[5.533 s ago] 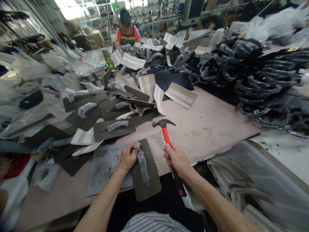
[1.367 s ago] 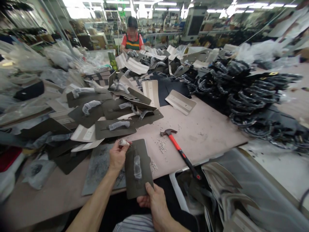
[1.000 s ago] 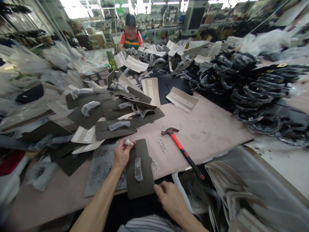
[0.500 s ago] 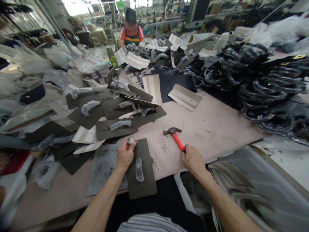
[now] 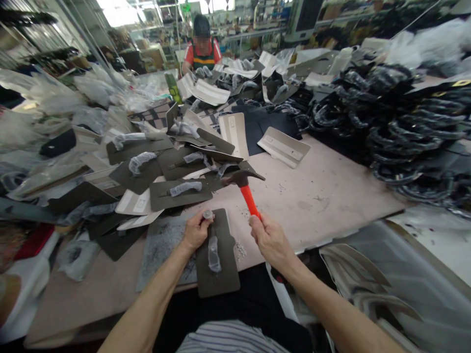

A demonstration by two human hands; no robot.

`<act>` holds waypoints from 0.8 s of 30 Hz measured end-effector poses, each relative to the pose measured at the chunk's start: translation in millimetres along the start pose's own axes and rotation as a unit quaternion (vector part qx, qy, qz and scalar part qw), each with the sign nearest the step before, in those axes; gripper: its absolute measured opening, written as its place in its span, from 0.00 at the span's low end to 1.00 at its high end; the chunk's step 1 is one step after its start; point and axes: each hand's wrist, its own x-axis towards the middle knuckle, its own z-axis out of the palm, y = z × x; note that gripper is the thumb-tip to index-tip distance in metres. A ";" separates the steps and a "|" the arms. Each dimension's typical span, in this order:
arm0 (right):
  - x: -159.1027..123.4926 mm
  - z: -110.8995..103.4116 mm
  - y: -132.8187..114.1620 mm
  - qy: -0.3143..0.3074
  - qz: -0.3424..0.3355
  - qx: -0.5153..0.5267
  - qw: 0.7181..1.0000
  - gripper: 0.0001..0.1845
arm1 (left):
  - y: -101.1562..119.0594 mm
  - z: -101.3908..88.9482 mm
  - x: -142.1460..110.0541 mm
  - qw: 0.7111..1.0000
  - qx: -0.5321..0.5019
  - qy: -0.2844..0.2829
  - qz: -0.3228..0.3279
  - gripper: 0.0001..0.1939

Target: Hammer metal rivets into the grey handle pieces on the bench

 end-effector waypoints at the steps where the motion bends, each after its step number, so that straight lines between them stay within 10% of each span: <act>1: -1.4 1.3 -6.3 0.008 -0.057 -0.074 0.996 0.20 | 0.2 1.4 -1.8 1.000 0.010 0.002 0.005 0.09; 8: 5.5 -2.3 -31.3 -0.058 -0.186 -0.418 0.887 0.12 | -5.0 3.5 -3.9 1.000 0.011 0.017 0.001 0.07; 15: -5.9 -12.2 -83.6 0.188 -0.281 -0.205 0.919 0.14 | -6.8 4.5 -2.8 1.000 -0.012 0.023 -0.005 0.10; 21: -2.4 6.3 -28.3 -0.070 -0.169 -0.439 0.880 0.12 | -7.4 3.3 -3.8 1.000 0.016 0.013 0.005 0.09; 24: 5.3 -0.3 -16.5 -0.091 -0.111 -0.475 0.868 0.14 | -6.2 2.7 -4.1 1.000 0.019 0.008 0.004 0.10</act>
